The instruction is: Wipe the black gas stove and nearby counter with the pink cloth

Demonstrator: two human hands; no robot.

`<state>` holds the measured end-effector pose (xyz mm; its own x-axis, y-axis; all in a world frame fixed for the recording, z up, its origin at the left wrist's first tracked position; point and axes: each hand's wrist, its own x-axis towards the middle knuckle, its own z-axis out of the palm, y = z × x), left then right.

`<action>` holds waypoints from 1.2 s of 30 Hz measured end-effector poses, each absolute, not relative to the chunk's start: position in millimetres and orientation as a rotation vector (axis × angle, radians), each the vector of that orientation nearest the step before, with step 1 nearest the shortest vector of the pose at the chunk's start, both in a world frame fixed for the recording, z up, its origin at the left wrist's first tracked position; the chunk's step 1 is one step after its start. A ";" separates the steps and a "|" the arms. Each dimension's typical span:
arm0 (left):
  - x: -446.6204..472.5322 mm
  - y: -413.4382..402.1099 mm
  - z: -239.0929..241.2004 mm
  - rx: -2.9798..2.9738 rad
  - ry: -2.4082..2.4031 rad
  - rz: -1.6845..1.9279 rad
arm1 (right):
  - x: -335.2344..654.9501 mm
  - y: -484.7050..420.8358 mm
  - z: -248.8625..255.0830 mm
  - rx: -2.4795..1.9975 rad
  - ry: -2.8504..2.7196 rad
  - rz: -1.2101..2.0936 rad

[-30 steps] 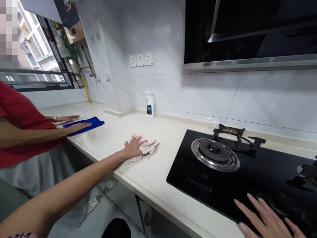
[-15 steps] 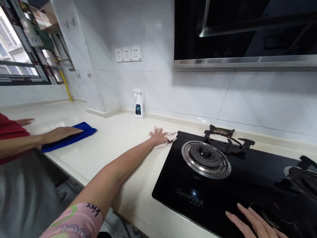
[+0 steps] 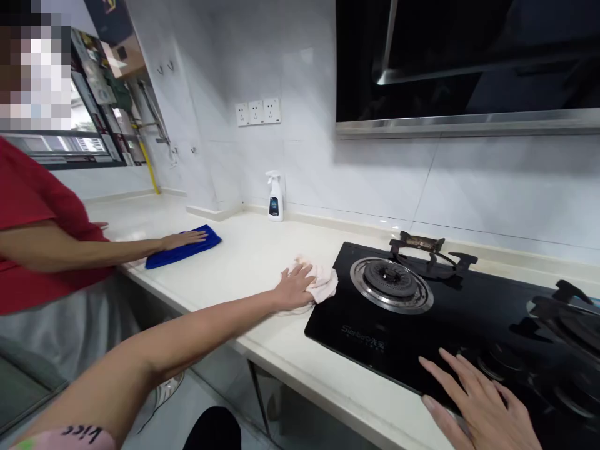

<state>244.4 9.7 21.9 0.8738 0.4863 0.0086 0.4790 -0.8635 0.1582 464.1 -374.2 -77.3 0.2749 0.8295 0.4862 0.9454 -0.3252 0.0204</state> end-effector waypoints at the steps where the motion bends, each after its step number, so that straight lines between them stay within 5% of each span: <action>1: 229.7 1.7 21.0 2.897 0.733 0.068 | 463.8 -373.8 -77.8 -2.271 -1.634 -0.598; 14: 123.1 -62.6 10.0 2.785 0.235 0.726 | 449.4 -366.4 -76.4 -2.308 -1.528 -0.582; 25: 321.0 3.1 64.5 2.559 0.754 0.747 | 438.5 -364.0 -46.4 -2.376 -1.537 -0.378; 36: 404.2 23.5 37.1 2.744 0.787 0.208 | 429.7 -363.3 -35.1 -2.385 -1.502 -0.369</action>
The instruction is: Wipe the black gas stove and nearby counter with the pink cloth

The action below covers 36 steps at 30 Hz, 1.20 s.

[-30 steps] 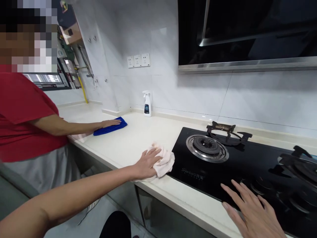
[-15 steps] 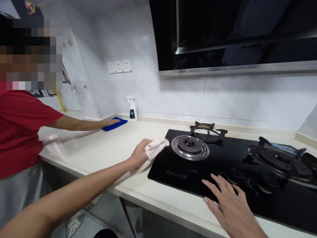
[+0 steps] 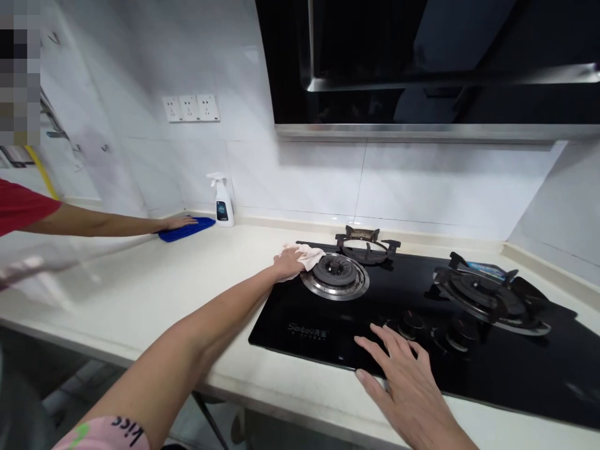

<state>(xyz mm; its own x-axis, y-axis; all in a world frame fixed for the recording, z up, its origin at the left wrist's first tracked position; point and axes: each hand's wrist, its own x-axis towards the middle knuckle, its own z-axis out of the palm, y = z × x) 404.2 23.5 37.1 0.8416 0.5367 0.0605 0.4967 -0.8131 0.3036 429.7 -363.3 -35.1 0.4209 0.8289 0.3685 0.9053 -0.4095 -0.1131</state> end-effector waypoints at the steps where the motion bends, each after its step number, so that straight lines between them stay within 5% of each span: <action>1: 398.1 21.2 36.0 2.757 0.777 0.198 | 429.3 -363.5 -33.7 -2.384 -1.501 -0.362; 16: 258.8 -89.4 26.7 2.958 0.368 0.206 | 430.3 -363.3 -43.2 -2.195 -1.363 -0.334; 27: 327.1 -196.9 23.0 2.844 -0.228 0.188 | 425.0 -343.9 -15.3 -2.041 -1.224 -0.373; 32: 294.5 -178.1 27.9 2.789 -0.441 0.247 | 412.2 -327.3 -5.9 -2.212 -1.353 -0.118; 36: 213.8 -117.1 27.3 2.732 -0.126 0.302 | 416.9 -318.9 -2.8 -2.521 -1.413 -0.087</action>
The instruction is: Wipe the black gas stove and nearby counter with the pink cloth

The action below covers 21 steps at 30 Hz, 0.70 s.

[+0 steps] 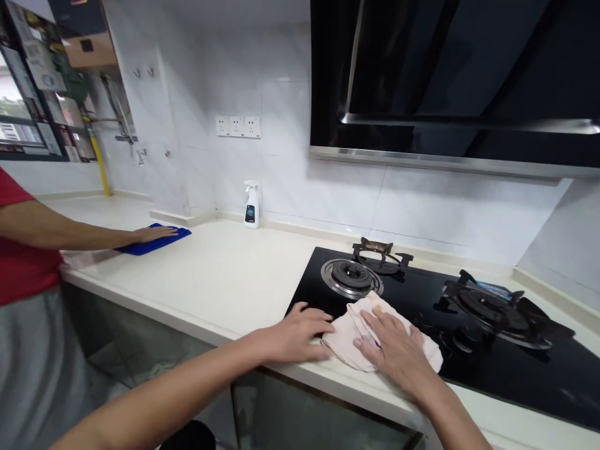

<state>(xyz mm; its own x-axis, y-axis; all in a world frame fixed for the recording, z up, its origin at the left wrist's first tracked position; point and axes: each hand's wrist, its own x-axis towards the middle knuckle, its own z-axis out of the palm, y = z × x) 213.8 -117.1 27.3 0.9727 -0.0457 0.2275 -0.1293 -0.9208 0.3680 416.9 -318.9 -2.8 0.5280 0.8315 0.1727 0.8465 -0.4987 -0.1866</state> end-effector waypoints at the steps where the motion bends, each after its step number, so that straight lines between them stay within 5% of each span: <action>1: 194.9 -101.7 26.3 2.688 -0.001 0.378 | 414.7 -313.7 0.3 -2.589 -1.393 -0.079; 12: 157.5 -42.1 8.0 2.363 0.356 0.799 | 275.9 -224.3 25.3 -2.246 -1.657 -0.199; 21: 162.2 -30.4 -6.2 2.647 0.437 0.740 | 331.5 -320.1 -3.4 -2.252 -1.271 -0.557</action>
<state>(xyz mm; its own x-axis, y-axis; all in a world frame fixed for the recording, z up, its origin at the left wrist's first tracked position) 162.2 -30.4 -6.2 0.8155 0.3824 0.4344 0.1958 -0.8886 0.4147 331.5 -320.1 -3.4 0.4830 0.6682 0.5658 0.8689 -0.4456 -0.2156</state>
